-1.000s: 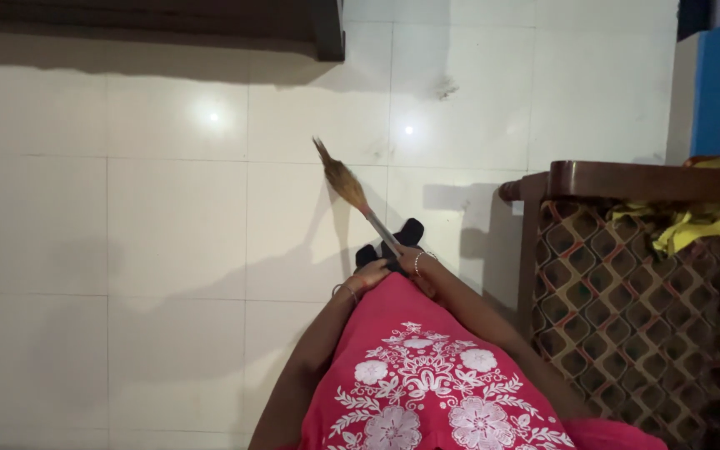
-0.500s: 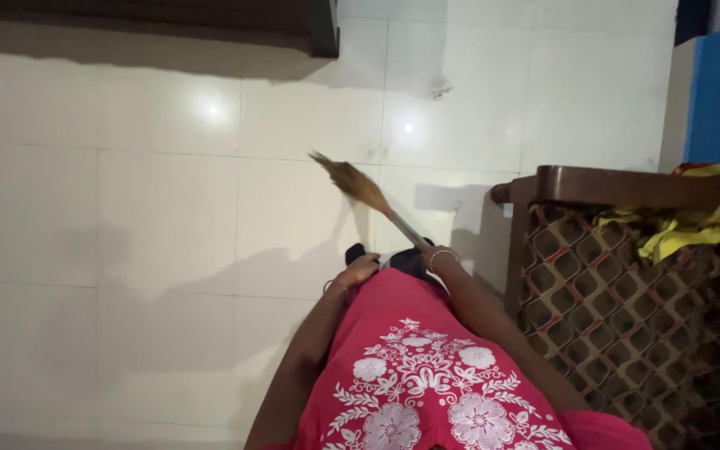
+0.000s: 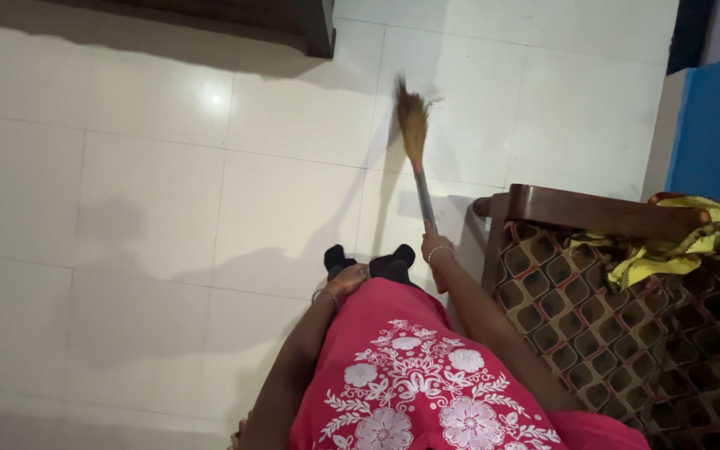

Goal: Sweeping a tiled floor with a handheld broom.

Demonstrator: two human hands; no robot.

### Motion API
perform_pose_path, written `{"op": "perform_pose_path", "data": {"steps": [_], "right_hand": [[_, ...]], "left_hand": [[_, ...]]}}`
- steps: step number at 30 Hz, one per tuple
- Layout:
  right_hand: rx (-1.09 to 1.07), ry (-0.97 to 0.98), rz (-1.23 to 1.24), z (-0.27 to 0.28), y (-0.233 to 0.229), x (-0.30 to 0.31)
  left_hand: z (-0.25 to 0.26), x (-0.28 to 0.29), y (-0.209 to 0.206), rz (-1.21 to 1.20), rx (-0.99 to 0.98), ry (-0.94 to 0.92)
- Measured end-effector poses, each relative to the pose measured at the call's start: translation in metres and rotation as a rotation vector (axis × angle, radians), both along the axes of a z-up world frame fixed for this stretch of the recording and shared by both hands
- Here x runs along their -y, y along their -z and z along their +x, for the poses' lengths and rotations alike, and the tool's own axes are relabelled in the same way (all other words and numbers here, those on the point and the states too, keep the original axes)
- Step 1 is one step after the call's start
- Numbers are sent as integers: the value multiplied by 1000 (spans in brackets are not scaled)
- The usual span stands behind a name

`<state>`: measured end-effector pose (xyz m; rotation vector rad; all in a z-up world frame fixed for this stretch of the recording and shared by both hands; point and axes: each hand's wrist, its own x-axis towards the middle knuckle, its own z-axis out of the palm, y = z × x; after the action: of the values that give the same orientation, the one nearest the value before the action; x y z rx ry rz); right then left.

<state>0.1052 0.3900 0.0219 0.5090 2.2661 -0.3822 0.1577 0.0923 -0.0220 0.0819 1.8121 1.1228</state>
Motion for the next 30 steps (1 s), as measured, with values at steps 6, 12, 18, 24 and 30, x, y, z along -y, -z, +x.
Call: {"op": "perform_pose_path", "data": {"steps": [6,12,18,24,30], "right_hand": [[-3,-77,-142,42,-13,-3],[80,-221,-168,80,-23,8],[171,-249,-163,122,9,-3],[251,-159,-132,118,-21,-33],[222,-46,1,101,-4,-100]], "left_hand": [[2,-15,-19,8,108,-10],[13,-20,6,-1,53,6],[27,-27,10,-64,10,6],[29,-37,13,-86,-64,81],[19,-42,8,-158,-56,60]]}}
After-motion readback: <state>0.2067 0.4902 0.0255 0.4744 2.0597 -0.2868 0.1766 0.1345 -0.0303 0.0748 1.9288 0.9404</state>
